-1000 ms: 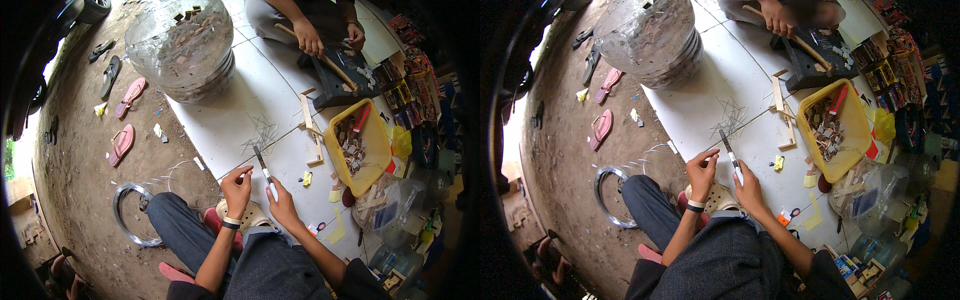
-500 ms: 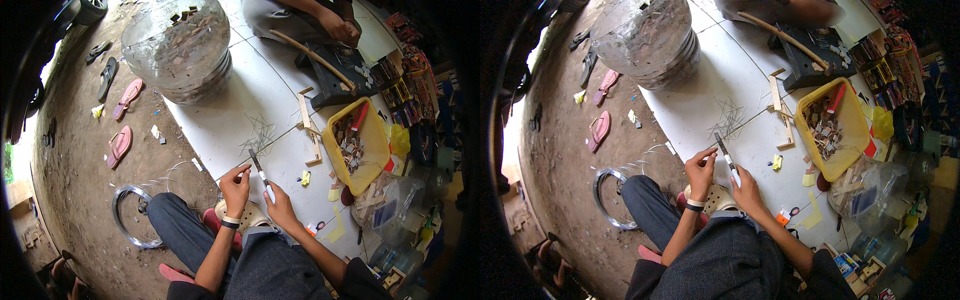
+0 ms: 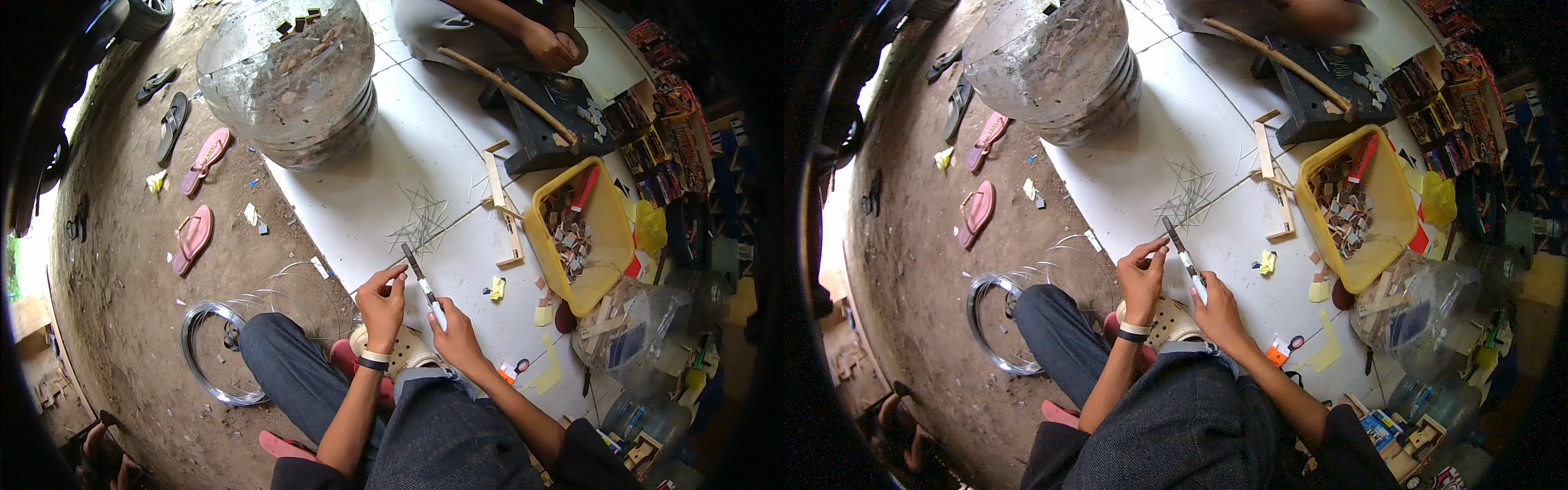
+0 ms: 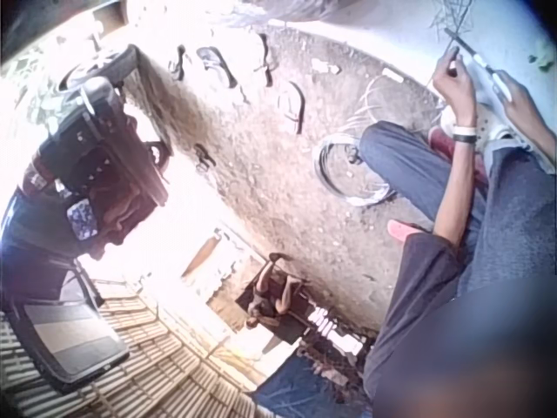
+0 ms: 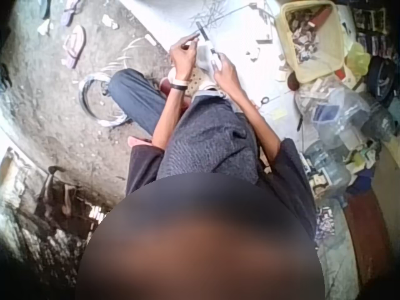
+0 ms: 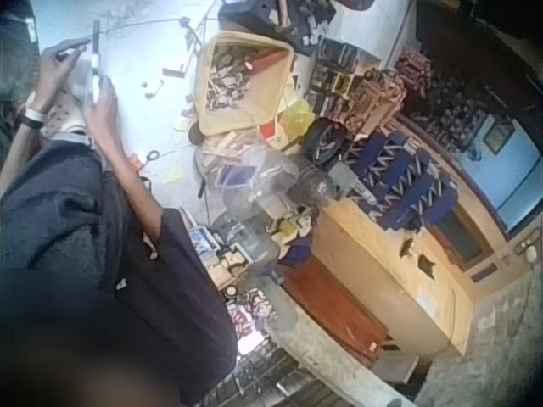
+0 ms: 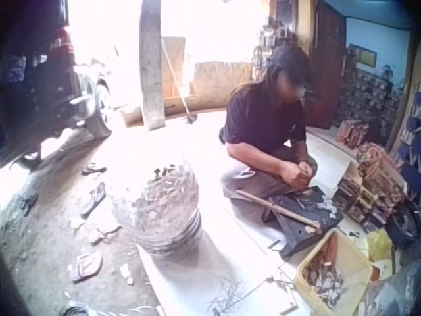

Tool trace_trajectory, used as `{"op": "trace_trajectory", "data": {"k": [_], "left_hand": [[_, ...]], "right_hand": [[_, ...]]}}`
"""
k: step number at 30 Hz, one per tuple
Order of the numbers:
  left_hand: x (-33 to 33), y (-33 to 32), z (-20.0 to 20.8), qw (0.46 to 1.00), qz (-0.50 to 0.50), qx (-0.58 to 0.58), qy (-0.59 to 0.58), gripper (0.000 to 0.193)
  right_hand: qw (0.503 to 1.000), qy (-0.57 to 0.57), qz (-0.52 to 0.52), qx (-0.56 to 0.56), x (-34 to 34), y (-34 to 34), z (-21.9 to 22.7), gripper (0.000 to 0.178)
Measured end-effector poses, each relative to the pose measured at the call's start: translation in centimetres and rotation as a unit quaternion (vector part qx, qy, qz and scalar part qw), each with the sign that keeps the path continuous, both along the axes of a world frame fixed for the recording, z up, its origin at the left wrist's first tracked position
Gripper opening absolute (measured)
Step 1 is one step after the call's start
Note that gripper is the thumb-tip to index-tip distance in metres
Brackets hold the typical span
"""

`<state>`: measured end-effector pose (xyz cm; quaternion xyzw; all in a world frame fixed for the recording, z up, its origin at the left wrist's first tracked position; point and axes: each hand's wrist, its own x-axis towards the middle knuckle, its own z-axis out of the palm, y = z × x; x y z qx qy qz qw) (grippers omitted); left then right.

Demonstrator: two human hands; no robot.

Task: The person sits on the floor and repeatedly cuts short lengths of metal wire using a utility knife. They hold the wire with one hand and score or snap it with the knife, then place the cut pieces on the floor. A co-worker is visible in the background working with wood.

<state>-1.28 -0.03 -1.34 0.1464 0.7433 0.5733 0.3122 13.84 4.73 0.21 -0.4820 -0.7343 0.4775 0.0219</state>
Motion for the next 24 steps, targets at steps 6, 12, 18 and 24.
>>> {"op": "trace_trajectory", "data": {"k": [6,12,18,24], "left_hand": [[0.13,-0.13,0.00,1.000,-0.004,0.016,0.003,0.018],[0.21,-0.09,0.33,1.000,-0.016,-0.009,0.014,0.018],[0.24,0.07,0.07,1.000,0.001,-0.013,0.025,0.018],[0.06,0.00,-0.18,1.000,0.017,-0.023,-0.003,0.019]], "right_hand": [[0.999,-0.026,-0.017,-0.035,0.07,0.05,-0.12,0.029],[0.997,-0.041,0.005,-0.067,0.50,0.49,-0.76,0.034],[0.998,-0.062,-0.002,0.031,0.06,0.36,-0.52,0.029],[0.998,0.037,-0.010,0.040,0.03,0.60,-0.45,0.041]]}}
